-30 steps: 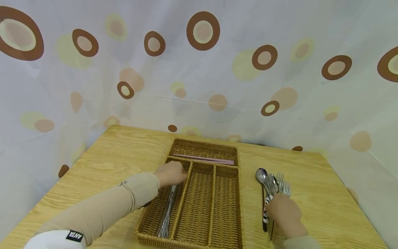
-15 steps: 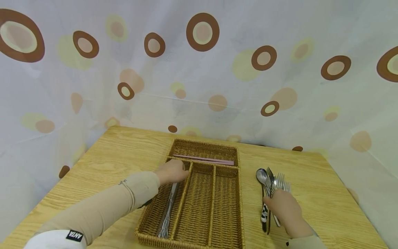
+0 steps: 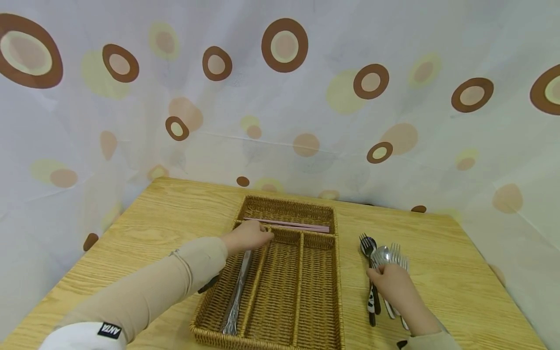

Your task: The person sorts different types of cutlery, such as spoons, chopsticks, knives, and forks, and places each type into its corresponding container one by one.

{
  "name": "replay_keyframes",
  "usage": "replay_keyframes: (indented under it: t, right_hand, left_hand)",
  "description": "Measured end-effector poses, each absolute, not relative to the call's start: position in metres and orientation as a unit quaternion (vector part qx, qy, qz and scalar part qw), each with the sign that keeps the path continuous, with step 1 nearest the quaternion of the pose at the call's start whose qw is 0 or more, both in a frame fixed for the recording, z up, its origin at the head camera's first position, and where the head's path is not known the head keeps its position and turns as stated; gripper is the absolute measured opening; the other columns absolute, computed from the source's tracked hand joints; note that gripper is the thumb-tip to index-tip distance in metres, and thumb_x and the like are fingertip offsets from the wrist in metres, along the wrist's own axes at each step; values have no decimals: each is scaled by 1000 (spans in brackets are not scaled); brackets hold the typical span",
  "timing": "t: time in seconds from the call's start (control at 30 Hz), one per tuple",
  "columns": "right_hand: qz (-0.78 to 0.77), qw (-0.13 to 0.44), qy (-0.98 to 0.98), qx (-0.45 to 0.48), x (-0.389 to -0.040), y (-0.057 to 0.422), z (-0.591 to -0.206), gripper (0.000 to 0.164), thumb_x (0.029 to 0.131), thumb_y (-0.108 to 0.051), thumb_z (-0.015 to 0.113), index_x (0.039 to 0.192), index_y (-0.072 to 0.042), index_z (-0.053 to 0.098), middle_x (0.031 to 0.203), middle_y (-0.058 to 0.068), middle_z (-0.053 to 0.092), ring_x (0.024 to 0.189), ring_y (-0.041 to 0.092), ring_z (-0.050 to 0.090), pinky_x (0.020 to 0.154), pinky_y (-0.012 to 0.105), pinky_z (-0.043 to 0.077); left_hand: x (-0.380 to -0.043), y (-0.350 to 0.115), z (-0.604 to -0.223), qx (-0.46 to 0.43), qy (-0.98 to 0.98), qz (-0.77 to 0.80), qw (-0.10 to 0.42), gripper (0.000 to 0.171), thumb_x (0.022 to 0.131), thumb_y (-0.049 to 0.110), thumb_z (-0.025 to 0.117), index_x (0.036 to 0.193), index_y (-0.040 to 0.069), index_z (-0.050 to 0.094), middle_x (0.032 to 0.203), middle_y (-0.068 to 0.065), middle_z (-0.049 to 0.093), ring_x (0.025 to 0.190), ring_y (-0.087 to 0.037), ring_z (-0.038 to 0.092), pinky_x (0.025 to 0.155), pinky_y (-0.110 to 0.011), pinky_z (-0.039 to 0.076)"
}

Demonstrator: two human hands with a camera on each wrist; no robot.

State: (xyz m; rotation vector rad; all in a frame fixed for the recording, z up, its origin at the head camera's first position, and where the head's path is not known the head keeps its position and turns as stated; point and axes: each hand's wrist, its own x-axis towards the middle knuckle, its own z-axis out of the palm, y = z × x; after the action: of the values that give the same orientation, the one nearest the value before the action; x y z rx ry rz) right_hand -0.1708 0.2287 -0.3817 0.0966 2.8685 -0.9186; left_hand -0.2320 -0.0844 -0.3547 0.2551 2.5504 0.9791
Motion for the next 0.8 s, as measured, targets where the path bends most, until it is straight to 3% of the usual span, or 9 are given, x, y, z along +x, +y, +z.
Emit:
replay_keyframes:
  t: [0.1, 0.17, 0.3, 0.37, 0.5, 0.67, 0.8]
  right_hand:
    - [-318, 60, 945, 40, -172, 229, -381, 39, 89, -17, 47, 53, -16, 34, 45, -6, 30, 44, 9, 29, 45, 23, 29]
    - [-340, 62, 937, 49, -173, 229, -382, 34, 90, -17, 45, 56, -11, 43, 46, -6, 31, 45, 9, 32, 46, 24, 31]
    - [-421, 89, 900, 69, -174, 225, -381, 32, 95, -20, 41, 82, 2, 61, 51, -5, 45, 47, 8, 37, 47, 25, 35]
    - [-467, 102, 875, 77, -174, 221, -379, 35, 97, -22, 40, 95, 5, 61, 57, -4, 51, 47, 7, 38, 47, 24, 35]
    - [-531, 119, 836, 72, -172, 210, -375, 35, 100, -24, 39, 98, 5, 59, 64, -4, 56, 47, 5, 36, 47, 22, 34]
    - [-567, 146, 810, 41, -169, 199, -370, 34, 101, -23, 36, 100, 5, 56, 63, -6, 54, 47, 3, 38, 46, 20, 34]
    - [-582, 166, 796, 18, -167, 192, -366, 34, 102, -22, 35, 104, 7, 52, 64, -6, 53, 50, 2, 41, 47, 18, 35]
  left_hand:
    - [-234, -84, -354, 86, 907, 361, 197, 42, 96, 27, 45, 58, 15, 58, 43, 7, 24, 41, -9, 21, 50, -26, 32]
    - [-235, -84, -353, 83, 904, 370, 198, 37, 96, 27, 44, 71, 13, 68, 43, 7, 24, 41, -9, 20, 50, -25, 32]
    - [-237, -81, -350, 75, 890, 398, 209, 34, 98, 27, 43, 94, 9, 71, 47, 5, 36, 42, -8, 22, 47, -24, 30]
    - [-237, -79, -349, 69, 880, 418, 214, 34, 98, 27, 44, 97, 7, 70, 54, 4, 47, 43, -7, 28, 46, -23, 30]
    - [-236, -72, -345, 53, 864, 451, 219, 32, 98, 25, 45, 98, 5, 70, 70, 1, 63, 47, -6, 38, 46, -21, 31]
    - [-236, -65, -342, 58, 855, 466, 221, 32, 97, 22, 45, 101, 1, 69, 71, 1, 67, 55, -7, 50, 49, -20, 35]
    - [-237, -59, -341, 64, 849, 474, 224, 33, 97, 23, 44, 100, 1, 69, 69, 2, 66, 54, -7, 51, 48, -20, 32]
